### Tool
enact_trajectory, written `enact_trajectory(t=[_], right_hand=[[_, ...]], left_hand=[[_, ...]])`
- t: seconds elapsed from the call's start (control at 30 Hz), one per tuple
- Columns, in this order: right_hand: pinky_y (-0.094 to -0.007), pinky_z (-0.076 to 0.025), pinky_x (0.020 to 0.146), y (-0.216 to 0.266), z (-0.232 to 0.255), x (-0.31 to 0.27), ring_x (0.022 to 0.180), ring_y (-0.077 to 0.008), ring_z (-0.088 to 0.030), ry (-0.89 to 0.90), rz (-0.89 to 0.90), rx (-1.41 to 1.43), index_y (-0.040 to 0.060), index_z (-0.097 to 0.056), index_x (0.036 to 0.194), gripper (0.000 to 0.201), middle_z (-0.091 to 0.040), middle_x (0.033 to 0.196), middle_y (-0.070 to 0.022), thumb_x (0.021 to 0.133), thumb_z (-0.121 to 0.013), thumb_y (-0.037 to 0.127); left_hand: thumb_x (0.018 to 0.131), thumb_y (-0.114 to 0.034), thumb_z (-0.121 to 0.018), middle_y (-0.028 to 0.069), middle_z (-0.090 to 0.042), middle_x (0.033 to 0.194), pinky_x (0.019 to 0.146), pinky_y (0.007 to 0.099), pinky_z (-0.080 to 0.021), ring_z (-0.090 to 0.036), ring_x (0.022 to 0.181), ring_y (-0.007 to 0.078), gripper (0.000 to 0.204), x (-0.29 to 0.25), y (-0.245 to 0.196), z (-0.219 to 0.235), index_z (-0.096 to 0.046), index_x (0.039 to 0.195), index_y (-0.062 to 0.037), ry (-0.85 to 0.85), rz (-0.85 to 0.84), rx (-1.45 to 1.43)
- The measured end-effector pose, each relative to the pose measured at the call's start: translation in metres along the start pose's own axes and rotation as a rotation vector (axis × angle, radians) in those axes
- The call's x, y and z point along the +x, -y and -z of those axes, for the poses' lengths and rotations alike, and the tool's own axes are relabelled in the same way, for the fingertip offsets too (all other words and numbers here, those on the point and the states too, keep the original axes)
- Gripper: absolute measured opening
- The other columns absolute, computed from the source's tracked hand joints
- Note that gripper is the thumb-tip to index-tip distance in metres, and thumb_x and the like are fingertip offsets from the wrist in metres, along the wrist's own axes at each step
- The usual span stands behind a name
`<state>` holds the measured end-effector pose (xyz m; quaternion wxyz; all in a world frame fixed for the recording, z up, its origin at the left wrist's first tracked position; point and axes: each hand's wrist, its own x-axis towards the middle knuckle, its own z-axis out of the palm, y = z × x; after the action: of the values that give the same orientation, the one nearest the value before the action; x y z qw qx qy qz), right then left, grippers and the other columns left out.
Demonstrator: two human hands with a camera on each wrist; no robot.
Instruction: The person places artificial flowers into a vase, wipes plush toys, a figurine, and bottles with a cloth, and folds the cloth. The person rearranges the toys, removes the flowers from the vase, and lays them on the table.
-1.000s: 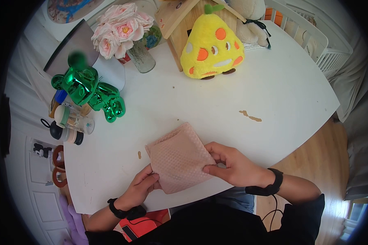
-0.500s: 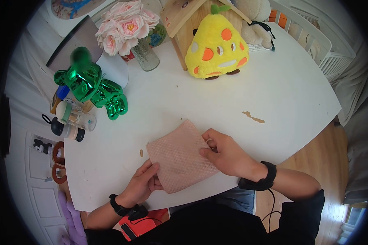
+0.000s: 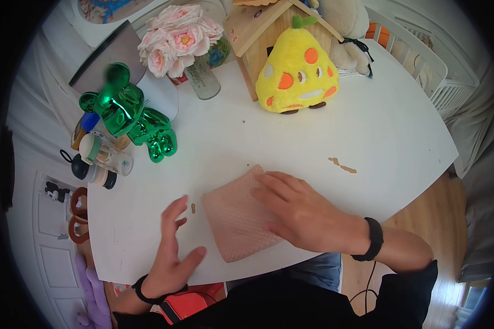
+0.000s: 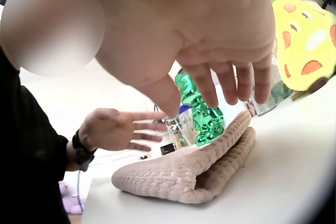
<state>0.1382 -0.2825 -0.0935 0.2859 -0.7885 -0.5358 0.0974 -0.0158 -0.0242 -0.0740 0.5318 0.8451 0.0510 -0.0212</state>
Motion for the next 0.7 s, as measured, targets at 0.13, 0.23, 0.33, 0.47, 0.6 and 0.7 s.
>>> enact_trajectory(t=[0.13, 0.23, 0.33, 0.47, 0.6, 0.7], right_hand=[[-0.0509, -0.026, 0.119, -0.013, -0.03, 0.01, 0.149, -0.0395, -0.026, 0.134, 0.045, -0.108, 0.0003, -0.034, 0.151, 0.075, -0.028, 0.159, -0.0237, 0.091, -0.069, 0.03], [-0.0537, -0.021, 0.121, -0.013, -0.026, 0.016, 0.151, -0.0395, -0.021, 0.193, 0.067, -0.209, 0.0002, -0.032, 0.153, 0.077, -0.024, 0.161, -0.0246, 0.093, -0.066, 0.035], [-0.0548, -0.021, 0.12, 0.014, -0.006, 0.01, 0.15, -0.0406, -0.022, 0.271, -0.017, -0.224, -0.001, -0.031, 0.153, 0.081, -0.023, 0.161, -0.0261, 0.092, -0.068, 0.036], [-0.0546, -0.023, 0.12, 0.013, -0.001, -0.01, 0.147, -0.0489, -0.022, 0.362, -0.025, -0.119, -0.0012, -0.034, 0.152, 0.084, -0.023, 0.159, -0.0298, 0.088, -0.074, 0.035], [-0.0549, -0.019, 0.12, 0.015, -0.002, -0.024, 0.148, -0.0487, -0.02, 0.429, -0.117, 0.005, -0.0022, -0.036, 0.15, 0.082, -0.022, 0.159, -0.0313, 0.087, -0.076, 0.032], [-0.0543, -0.017, 0.121, 0.022, -0.012, -0.028, 0.148, -0.0475, -0.023, 0.388, -0.101, -0.1, -0.001, -0.041, 0.148, 0.078, -0.026, 0.158, -0.0302, 0.086, -0.076, 0.031]], left_hand=[[0.093, -0.037, -0.067, 0.0293, -0.029, 0.155, 0.12, 0.0506, -0.025, -0.026, 0.146, 0.0461, 0.082, 0.017, -0.002, -0.014, -0.028, 0.153, 0.0026, 0.349, -0.356, 0.687], [0.091, -0.048, -0.066, 0.0276, -0.027, 0.158, 0.119, 0.0526, -0.026, -0.026, 0.147, 0.0466, 0.087, 0.014, 0.023, -0.025, -0.029, 0.154, -0.0001, 0.324, -0.372, 0.823], [0.091, -0.05, -0.065, 0.022, -0.028, 0.16, 0.119, 0.0507, -0.028, -0.028, 0.147, 0.043, 0.086, 0.001, 0.043, -0.025, -0.03, 0.155, -0.0046, 0.231, -0.401, 0.832], [0.092, -0.044, -0.066, 0.0211, -0.034, 0.157, 0.118, 0.0506, -0.031, -0.033, 0.144, 0.0433, 0.068, -0.017, 0.054, 0.014, -0.044, 0.144, -0.0039, 0.104, -0.3, 0.799], [0.087, -0.021, -0.07, 0.0155, -0.062, 0.127, 0.109, 0.0508, -0.041, -0.052, 0.127, 0.0412, 0.027, -0.047, 0.066, 0.078, -0.061, 0.106, -0.0039, -0.127, -0.065, 0.876], [0.087, -0.017, -0.068, 0.0185, -0.059, 0.13, 0.107, 0.0514, -0.043, -0.052, 0.125, 0.0408, 0.032, -0.072, 0.086, 0.105, -0.059, 0.115, -0.003, -0.388, 0.189, 1.069]])
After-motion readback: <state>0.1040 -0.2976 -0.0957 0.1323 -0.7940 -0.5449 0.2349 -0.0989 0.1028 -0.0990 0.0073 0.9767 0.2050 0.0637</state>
